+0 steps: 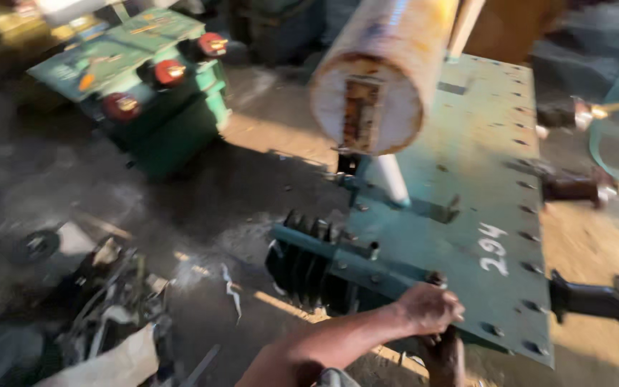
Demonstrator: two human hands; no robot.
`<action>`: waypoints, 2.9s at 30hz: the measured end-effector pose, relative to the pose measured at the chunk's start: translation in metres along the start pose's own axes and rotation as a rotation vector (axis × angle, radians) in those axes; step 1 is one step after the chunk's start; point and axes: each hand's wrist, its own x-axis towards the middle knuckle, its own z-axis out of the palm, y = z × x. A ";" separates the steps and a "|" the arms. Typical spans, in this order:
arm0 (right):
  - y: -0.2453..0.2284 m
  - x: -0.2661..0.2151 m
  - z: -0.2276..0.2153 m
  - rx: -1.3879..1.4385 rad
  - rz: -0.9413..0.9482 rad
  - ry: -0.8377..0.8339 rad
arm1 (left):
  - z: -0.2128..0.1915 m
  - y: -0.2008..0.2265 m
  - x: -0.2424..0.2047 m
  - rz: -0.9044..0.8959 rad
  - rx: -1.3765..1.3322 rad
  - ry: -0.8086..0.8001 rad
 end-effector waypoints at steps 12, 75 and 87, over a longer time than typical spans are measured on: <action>-0.003 0.022 0.028 -0.305 -0.082 -0.182 | 0.024 -0.013 0.010 -0.141 -0.141 -0.165; 0.008 0.003 -0.020 0.230 0.107 -0.001 | -0.047 0.013 0.014 -0.059 -0.093 0.007; 0.000 0.000 -0.003 0.273 0.068 -0.045 | -0.052 0.016 0.018 -0.063 -0.055 -0.015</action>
